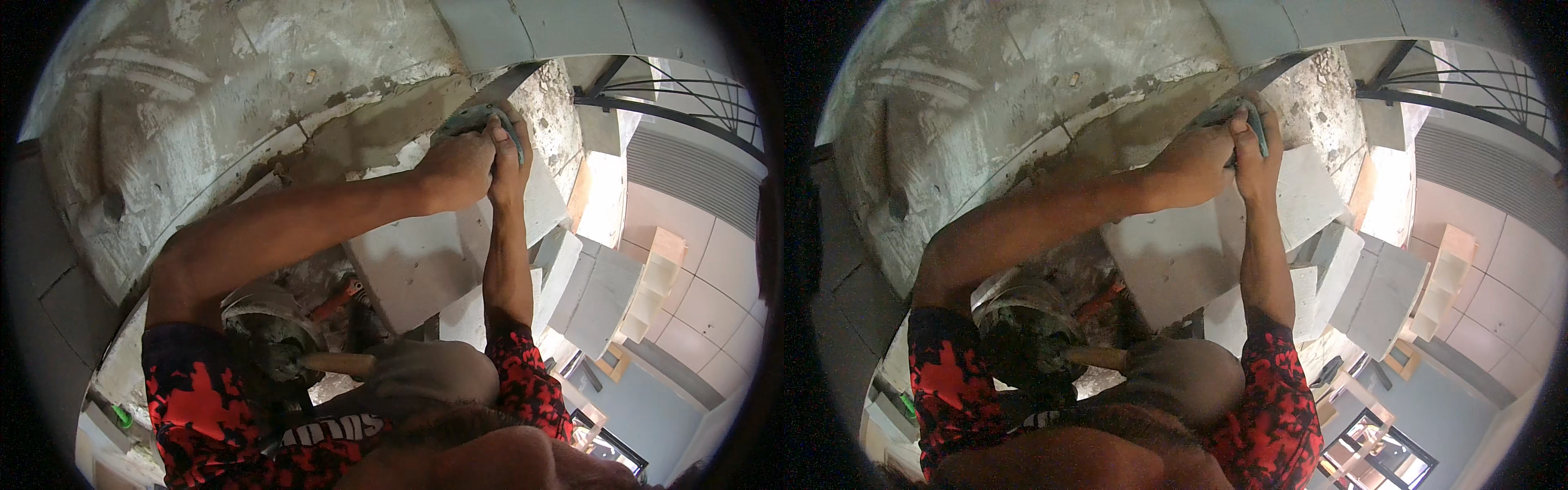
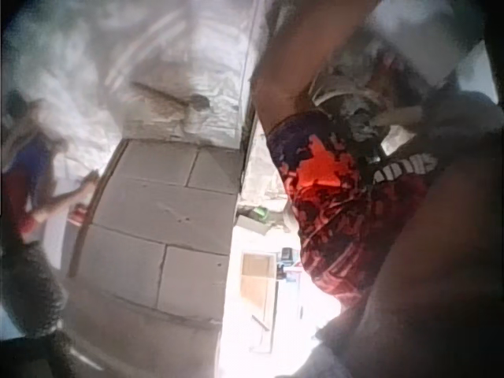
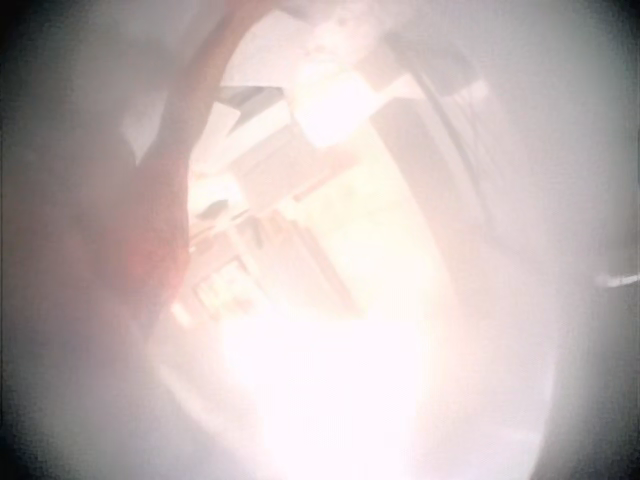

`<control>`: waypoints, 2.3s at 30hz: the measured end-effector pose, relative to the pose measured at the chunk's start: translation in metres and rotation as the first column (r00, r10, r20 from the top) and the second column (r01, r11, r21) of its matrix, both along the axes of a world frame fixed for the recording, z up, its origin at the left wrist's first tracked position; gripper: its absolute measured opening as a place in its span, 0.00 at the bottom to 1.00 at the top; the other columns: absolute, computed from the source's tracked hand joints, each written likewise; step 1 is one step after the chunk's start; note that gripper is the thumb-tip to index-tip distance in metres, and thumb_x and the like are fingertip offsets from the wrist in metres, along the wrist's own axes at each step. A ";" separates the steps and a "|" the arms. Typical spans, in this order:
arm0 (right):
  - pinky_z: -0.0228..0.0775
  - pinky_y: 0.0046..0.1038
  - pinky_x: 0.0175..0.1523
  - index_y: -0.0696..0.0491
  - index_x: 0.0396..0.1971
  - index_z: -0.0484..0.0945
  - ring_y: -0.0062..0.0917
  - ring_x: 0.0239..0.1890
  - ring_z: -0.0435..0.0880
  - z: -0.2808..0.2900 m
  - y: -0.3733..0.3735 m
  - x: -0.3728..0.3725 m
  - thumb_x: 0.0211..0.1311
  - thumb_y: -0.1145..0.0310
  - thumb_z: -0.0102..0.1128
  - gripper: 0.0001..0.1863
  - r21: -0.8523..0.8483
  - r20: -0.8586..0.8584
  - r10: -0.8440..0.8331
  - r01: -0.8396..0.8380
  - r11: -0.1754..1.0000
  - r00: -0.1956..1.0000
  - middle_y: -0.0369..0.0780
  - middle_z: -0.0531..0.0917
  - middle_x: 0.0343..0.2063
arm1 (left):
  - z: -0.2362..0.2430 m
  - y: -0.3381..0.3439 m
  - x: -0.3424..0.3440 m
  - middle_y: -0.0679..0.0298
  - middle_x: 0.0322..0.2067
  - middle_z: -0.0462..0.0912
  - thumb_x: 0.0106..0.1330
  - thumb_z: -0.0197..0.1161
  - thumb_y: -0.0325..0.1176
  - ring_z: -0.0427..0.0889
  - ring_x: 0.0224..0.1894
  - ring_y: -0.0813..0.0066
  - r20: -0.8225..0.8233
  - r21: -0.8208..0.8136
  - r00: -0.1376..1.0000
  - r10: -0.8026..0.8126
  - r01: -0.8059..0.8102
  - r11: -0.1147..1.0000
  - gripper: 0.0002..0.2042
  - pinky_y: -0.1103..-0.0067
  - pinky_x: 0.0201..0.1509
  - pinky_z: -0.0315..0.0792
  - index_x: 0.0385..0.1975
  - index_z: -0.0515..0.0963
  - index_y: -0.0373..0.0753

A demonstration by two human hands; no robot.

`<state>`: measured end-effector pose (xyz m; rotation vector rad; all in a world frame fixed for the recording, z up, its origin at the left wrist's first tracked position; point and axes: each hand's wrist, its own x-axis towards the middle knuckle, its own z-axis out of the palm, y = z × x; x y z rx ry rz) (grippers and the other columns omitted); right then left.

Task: The person applies mortar from a bucket to a surface with a trowel, places a masonry block on the mortar, and uses a hand saw to cut another block.

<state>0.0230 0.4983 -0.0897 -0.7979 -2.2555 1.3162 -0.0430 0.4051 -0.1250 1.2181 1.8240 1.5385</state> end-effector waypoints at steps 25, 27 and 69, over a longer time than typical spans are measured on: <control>0.63 0.29 0.58 0.63 0.57 0.67 0.32 0.51 0.74 -0.029 0.034 -0.029 0.57 0.52 0.59 0.36 -0.064 -0.022 -0.023 0.021 0.998 1.000 0.47 0.76 0.48 | -0.010 0.029 -0.038 0.39 0.36 0.80 0.56 0.54 0.29 0.81 0.42 0.46 -0.004 -0.204 0.985 -0.170 0.165 0.965 0.19 0.62 0.47 0.75 0.46 0.72 0.22; 0.65 0.29 0.56 0.63 0.57 0.67 0.31 0.50 0.75 -0.022 0.022 -0.028 0.57 0.52 0.59 0.35 -0.078 -0.016 -0.035 0.033 0.996 0.999 0.47 0.76 0.48 | -0.007 0.023 -0.047 0.38 0.37 0.79 0.56 0.54 0.29 0.81 0.43 0.46 -0.007 -0.221 0.980 -0.199 0.193 0.956 0.22 0.62 0.48 0.74 0.50 0.70 0.21; 0.63 0.30 0.57 0.62 0.54 0.70 0.33 0.51 0.74 -0.035 0.033 -0.027 0.55 0.50 0.61 0.35 -0.253 -0.006 -0.049 0.045 0.967 0.999 0.47 0.77 0.48 | 0.017 0.013 -0.050 0.36 0.40 0.79 0.57 0.51 0.27 0.80 0.47 0.46 0.138 -0.325 0.961 -0.238 0.271 0.906 0.21 0.65 0.52 0.73 0.48 0.69 0.19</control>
